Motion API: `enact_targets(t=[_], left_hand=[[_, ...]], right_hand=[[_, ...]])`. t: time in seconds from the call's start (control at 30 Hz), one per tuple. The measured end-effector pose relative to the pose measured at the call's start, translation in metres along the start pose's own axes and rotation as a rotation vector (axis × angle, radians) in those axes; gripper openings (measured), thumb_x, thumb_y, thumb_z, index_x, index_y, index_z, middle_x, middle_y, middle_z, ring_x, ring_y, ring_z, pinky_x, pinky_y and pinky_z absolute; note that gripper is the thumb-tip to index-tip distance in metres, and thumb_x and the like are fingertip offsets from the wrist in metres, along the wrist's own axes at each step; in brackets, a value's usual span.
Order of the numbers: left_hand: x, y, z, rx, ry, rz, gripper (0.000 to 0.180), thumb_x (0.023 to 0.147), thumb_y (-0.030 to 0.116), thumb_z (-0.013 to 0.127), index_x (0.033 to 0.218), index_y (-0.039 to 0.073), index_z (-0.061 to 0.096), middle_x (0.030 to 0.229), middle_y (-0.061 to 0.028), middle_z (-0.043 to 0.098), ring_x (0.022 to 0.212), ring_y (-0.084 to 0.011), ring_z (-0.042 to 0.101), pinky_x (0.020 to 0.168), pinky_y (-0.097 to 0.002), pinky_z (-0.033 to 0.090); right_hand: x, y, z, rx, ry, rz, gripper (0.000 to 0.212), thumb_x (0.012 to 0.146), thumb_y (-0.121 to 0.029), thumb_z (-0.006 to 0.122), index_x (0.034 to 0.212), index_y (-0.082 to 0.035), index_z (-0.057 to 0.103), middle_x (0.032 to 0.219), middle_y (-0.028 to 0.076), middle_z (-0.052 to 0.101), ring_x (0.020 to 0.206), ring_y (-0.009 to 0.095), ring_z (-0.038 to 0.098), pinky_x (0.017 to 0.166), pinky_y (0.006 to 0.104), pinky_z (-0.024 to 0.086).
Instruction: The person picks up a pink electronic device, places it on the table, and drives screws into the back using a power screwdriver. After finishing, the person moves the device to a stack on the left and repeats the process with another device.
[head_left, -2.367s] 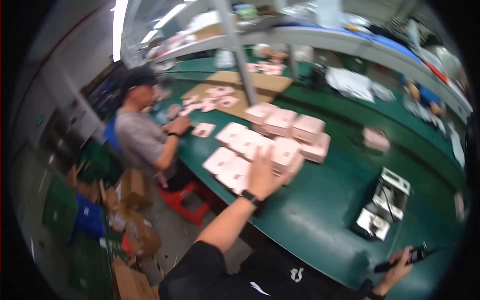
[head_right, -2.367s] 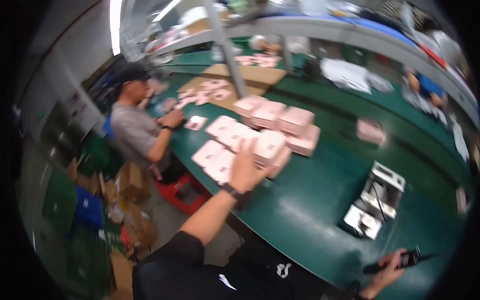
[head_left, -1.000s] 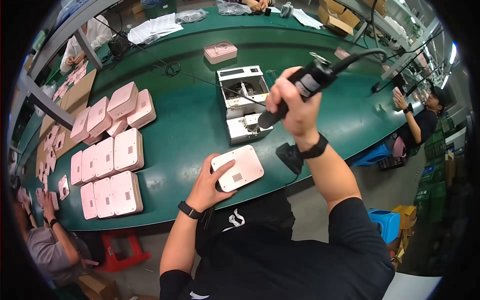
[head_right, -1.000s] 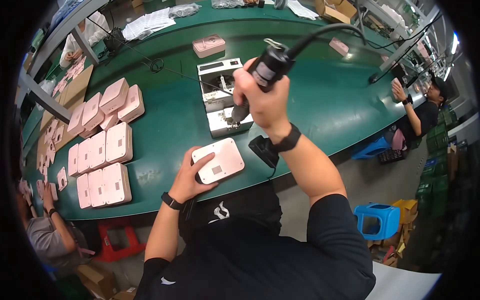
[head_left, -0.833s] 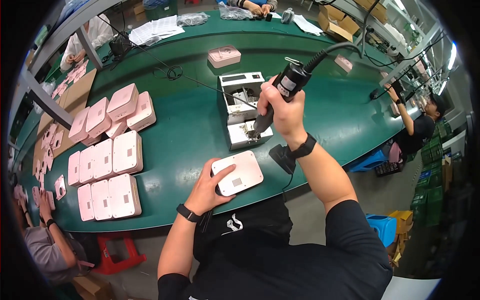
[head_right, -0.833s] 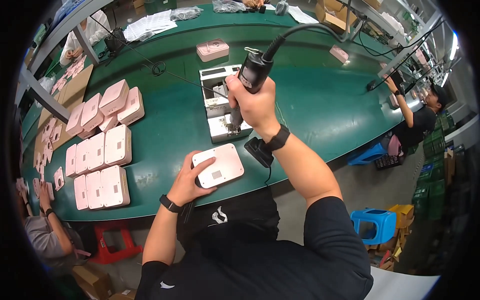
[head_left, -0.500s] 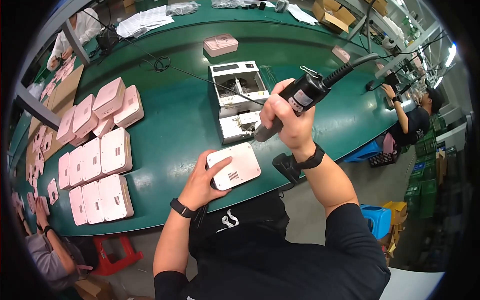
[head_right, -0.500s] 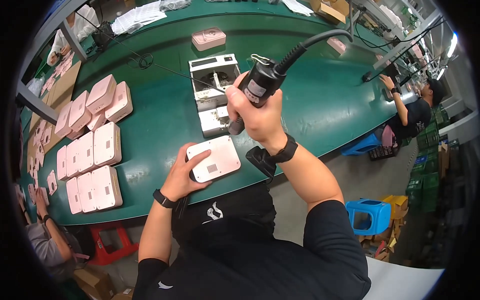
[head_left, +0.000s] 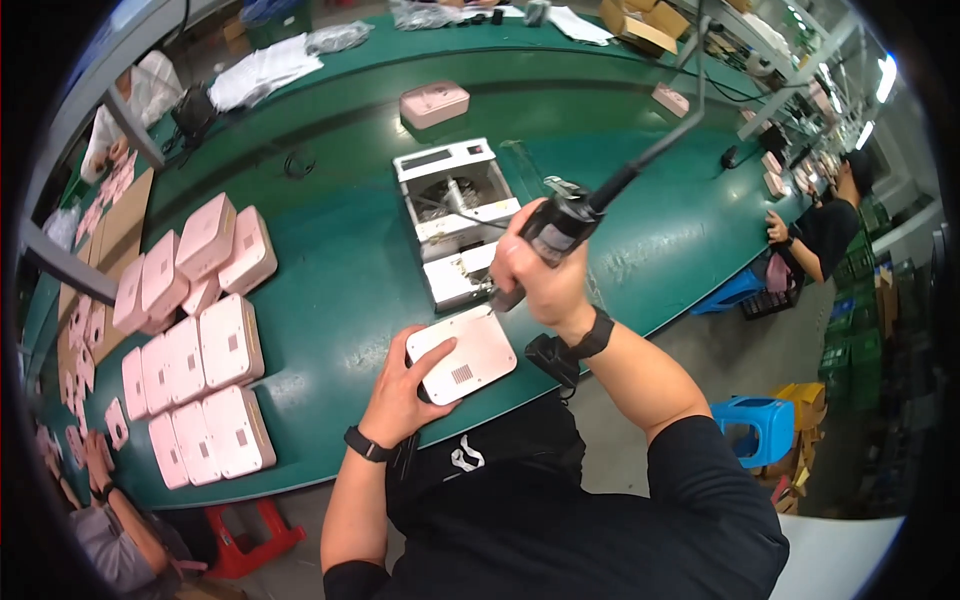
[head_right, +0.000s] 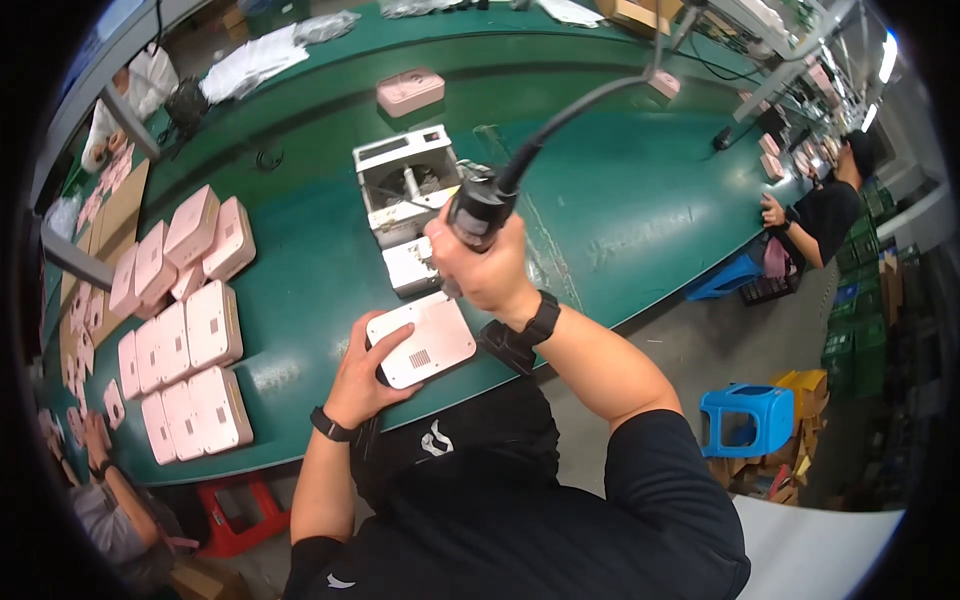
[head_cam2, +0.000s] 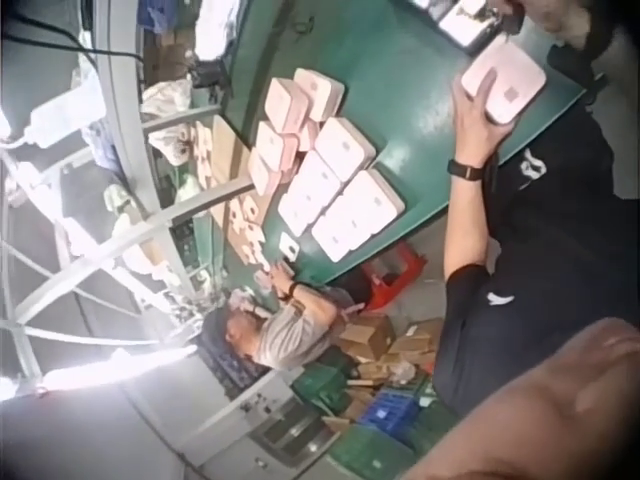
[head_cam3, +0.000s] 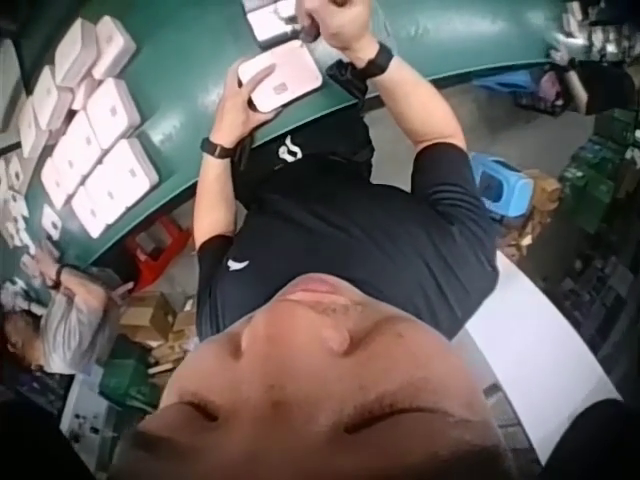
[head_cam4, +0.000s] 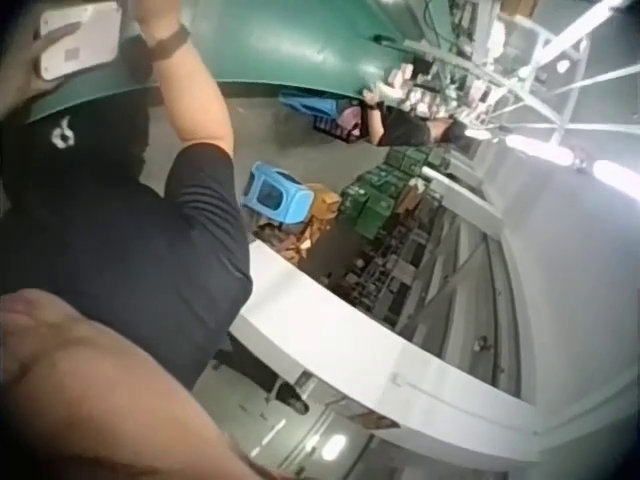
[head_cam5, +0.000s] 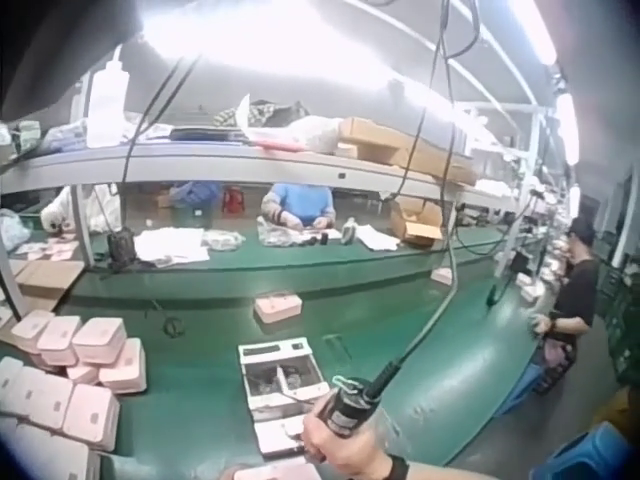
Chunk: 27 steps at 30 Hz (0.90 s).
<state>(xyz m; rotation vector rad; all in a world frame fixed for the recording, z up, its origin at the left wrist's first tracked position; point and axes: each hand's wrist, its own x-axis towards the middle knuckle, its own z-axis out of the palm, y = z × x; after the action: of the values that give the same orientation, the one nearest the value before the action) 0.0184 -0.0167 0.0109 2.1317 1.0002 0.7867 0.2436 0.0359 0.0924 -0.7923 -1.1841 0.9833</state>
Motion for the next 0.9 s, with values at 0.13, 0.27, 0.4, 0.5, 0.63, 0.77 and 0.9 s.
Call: enact_targets(t=[0.13, 0.27, 0.4, 0.5, 0.63, 0.77, 0.9], left_hand=[[-0.010, -0.013, 0.019, 0.112, -0.006, 0.020, 0.084, 0.057, 0.015, 0.088, 0.135, 0.019, 0.058, 0.142, -0.0254, 0.039, 0.128, -0.0458, 0.045, 0.106, -0.0480, 0.043], [-0.032, -0.016, 0.027, 0.082, 0.043, -0.018, 0.088, 0.053, 0.019, 0.087, 0.134, 0.011, 0.055, 0.138, -0.0264, 0.041, 0.128, -0.0462, 0.043, 0.107, -0.0513, 0.038], [-0.035, 0.004, 0.021, 0.175, -0.019, 0.121, 0.088, 0.059, 0.028, 0.093, 0.138, 0.017, 0.055, 0.125, -0.0311, 0.046, 0.116, -0.0514, 0.046, 0.100, -0.0569, 0.039], [-0.024, -0.002, 0.006, 0.162, -0.040, 0.121, 0.095, 0.053, 0.026, 0.096, 0.138, 0.016, 0.056, 0.128, -0.0266, 0.044, 0.117, -0.0457, 0.047, 0.102, -0.0532, 0.040], [-0.030, -0.002, 0.016, 0.195, 0.010, 0.114, 0.094, 0.055, 0.027, 0.095, 0.139, 0.019, 0.054, 0.125, -0.0287, 0.047, 0.118, -0.0485, 0.048, 0.101, -0.0557, 0.040], [-0.025, -0.014, 0.017, 0.182, 0.025, 0.094, 0.090, 0.055, 0.022, 0.090, 0.137, 0.014, 0.054, 0.130, -0.0271, 0.044, 0.121, -0.0464, 0.047, 0.104, -0.0515, 0.040], [0.006, 0.002, 0.017, 0.108, -0.028, 0.014, 0.078, 0.058, 0.016, 0.089, 0.130, 0.014, 0.058, 0.142, -0.0238, 0.040, 0.127, -0.0444, 0.046, 0.107, -0.0484, 0.043]], right_hand=[[-0.002, 0.035, -0.011, -0.347, 0.040, -0.332, 0.044, 0.087, -0.014, 0.072, 0.127, -0.004, 0.056, 0.102, 0.006, 0.066, 0.094, 0.016, 0.062, 0.082, 0.0303, 0.051], [0.002, 0.022, 0.014, -0.131, -0.078, -0.185, 0.047, 0.082, -0.015, 0.075, 0.123, 0.001, 0.058, 0.091, 0.004, 0.064, 0.079, 0.009, 0.054, 0.068, 0.0284, 0.049], [-0.017, 0.008, 0.012, -0.026, -0.062, -0.067, 0.036, 0.084, -0.013, 0.072, 0.113, 0.002, 0.059, 0.082, 0.000, 0.060, 0.076, 0.007, 0.050, 0.064, 0.0280, 0.046], [-0.004, 0.001, 0.014, -0.096, -0.028, -0.130, 0.032, 0.084, -0.013, 0.071, 0.110, 0.002, 0.059, 0.080, -0.001, 0.059, 0.076, 0.005, 0.049, 0.064, 0.0280, 0.046], [-0.007, -0.007, 0.010, 0.010, -0.112, 0.123, 0.031, 0.084, -0.014, 0.071, 0.110, 0.001, 0.060, 0.081, -0.001, 0.060, 0.077, 0.005, 0.049, 0.067, 0.0272, 0.046], [0.008, 0.011, 0.008, 0.021, -0.087, -0.072, 0.040, 0.084, -0.019, 0.076, 0.116, 0.000, 0.060, 0.093, 0.001, 0.064, 0.083, 0.007, 0.054, 0.073, 0.0281, 0.049], [0.009, -0.020, -0.030, -0.065, -0.009, 0.050, 0.028, 0.085, -0.013, 0.073, 0.105, -0.003, 0.056, 0.093, 0.004, 0.061, 0.082, 0.011, 0.058, 0.069, 0.0295, 0.052]])
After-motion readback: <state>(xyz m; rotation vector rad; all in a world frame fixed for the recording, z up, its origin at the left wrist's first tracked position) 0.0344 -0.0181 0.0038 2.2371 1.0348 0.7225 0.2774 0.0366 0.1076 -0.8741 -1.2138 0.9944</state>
